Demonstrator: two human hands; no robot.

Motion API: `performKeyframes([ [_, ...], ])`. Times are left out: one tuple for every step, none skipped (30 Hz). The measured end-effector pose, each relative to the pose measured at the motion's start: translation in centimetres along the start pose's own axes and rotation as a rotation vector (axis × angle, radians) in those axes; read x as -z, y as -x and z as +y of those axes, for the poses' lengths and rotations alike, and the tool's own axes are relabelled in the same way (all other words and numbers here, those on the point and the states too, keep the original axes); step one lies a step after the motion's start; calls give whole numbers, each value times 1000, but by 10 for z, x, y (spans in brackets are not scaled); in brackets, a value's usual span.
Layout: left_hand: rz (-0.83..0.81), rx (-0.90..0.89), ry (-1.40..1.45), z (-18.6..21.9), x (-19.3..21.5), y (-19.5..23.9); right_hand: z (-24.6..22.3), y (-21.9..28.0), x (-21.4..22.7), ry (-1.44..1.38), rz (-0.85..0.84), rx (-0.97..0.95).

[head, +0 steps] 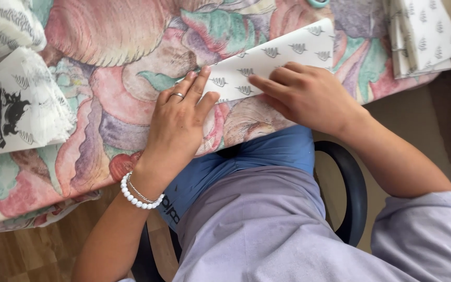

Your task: Folding and cutting printed paper sheets at a manual workstation

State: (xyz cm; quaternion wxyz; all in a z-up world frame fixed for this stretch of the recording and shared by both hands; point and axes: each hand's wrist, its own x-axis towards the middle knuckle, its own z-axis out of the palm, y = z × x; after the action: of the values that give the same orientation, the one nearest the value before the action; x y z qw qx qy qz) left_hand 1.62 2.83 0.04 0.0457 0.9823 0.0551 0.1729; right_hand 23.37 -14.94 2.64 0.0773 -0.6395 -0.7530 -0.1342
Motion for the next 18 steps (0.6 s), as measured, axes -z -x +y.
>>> performKeyframes([
  [-19, 3, -20, -1, -1, -1, -2, -8, 0, 111, -81, -1],
  [-39, 8, -40, -2, -1, 0, -5, -17, 0, 220, -164, -3],
  [-34, -3, -39, -1, -2, -1, -6, -26, -3, 227, -163, -12],
  [-49, -11, -92, -1, -3, -2, -6, -36, -7, 178, -191, -27],
  [-63, -18, -146, -1, -3, -3, -6, -46, -10, 128, -219, -42],
  [-55, -23, -147, -1, -4, -2, -8, -52, -10, 136, -216, -44],
  [-66, -20, -139, -1, -4, -2, -10, -58, -11, 144, -206, -26],
  [-76, -19, -133, -2, -5, -3, -11, -65, -12, 153, -192, -9],
  [-67, -26, -137, -3, -6, -3, -10, -65, -11, 163, -187, -13],
  [-53, -24, -125, -4, -7, -2, -11, -66, -10, 154, -218, -13],
  [-39, -22, -112, -5, -9, -1, -12, -66, -9, 145, -249, -12],
  [-36, -29, -112, -4, -6, -2, -9, -66, -10, 149, -248, -18],
  [-68, -15, -107, -3, -5, -4, -7, -65, -12, 112, -175, 3],
  [-103, -3, -99, -2, -3, -4, -6, -63, -14, 72, -103, 21],
  [-104, -11, -96, -1, -3, -3, -5, -62, -16, 73, -105, 13],
  [-112, -5, -91, -1, -2, -4, -3, -62, -17, -7, -69, 7],
  [-119, 1, -85, -1, -1, -4, -1, -61, -19, -88, -33, 2],
  [-116, -10, -82, 0, -2, -6, -1, -60, -21, -80, -33, -8],
])
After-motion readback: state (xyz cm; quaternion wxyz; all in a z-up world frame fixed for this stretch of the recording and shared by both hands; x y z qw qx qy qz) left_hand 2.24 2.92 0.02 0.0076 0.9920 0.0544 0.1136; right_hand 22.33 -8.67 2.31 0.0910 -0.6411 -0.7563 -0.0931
